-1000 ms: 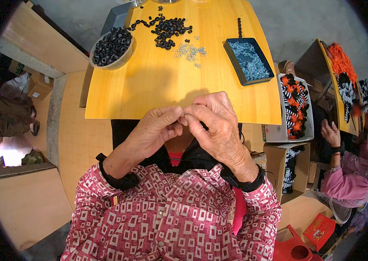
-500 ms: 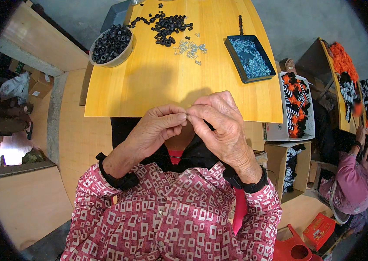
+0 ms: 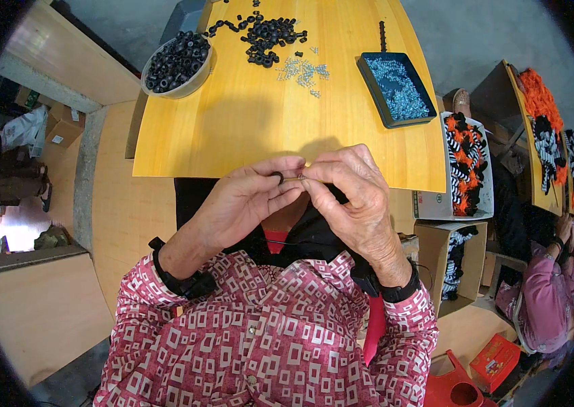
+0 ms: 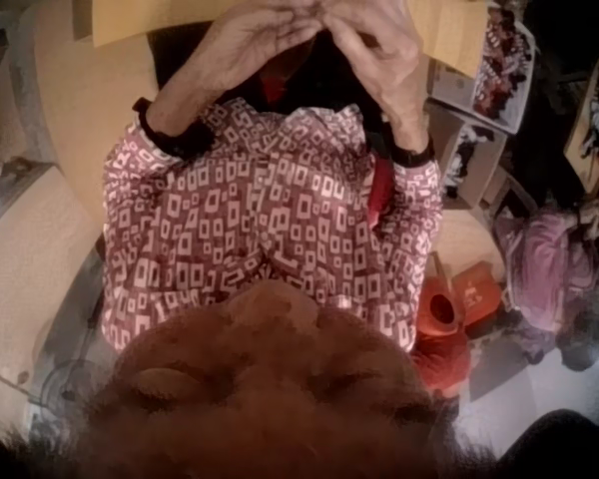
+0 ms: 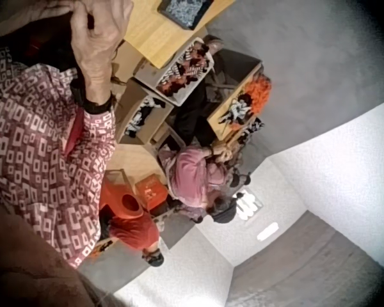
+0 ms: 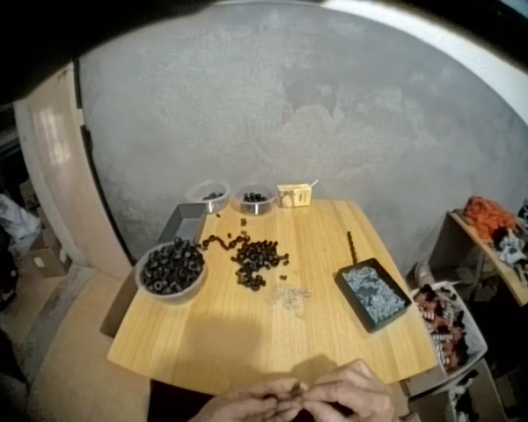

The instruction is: Manually assemble small plastic rings and metal components into finished items.

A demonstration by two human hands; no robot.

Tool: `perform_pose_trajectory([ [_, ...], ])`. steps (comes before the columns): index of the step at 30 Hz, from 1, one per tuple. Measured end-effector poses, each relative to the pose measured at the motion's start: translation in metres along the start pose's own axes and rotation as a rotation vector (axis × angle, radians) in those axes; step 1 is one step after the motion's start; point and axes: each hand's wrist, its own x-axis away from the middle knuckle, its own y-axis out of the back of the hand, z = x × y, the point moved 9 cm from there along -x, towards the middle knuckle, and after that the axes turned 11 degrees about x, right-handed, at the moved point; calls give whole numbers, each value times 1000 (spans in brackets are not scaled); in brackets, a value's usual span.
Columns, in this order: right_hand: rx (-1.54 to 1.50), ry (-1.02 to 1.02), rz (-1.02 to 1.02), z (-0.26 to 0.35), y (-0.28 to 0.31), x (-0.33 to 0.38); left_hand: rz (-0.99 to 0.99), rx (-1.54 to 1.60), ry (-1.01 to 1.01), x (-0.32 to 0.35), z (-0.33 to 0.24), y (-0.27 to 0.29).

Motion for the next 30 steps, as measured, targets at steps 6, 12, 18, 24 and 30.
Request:
perform_pose_trajectory([
  [6,28,-17,-15,0,2,5,41,-76,-6,7,0,-3],
  [12,-5,-49,-24,7,6,9,10,-109,27,10,0,2],
  [18,-18,-45,-72,10,10,12,-11,-234,-52,16,-3,-7],
  [24,-48,-74,-85,11,11,14,71,-348,-148,19,-9,-15],
  [30,-52,-66,-78,14,9,15,-3,-110,-62,17,-6,5],
])
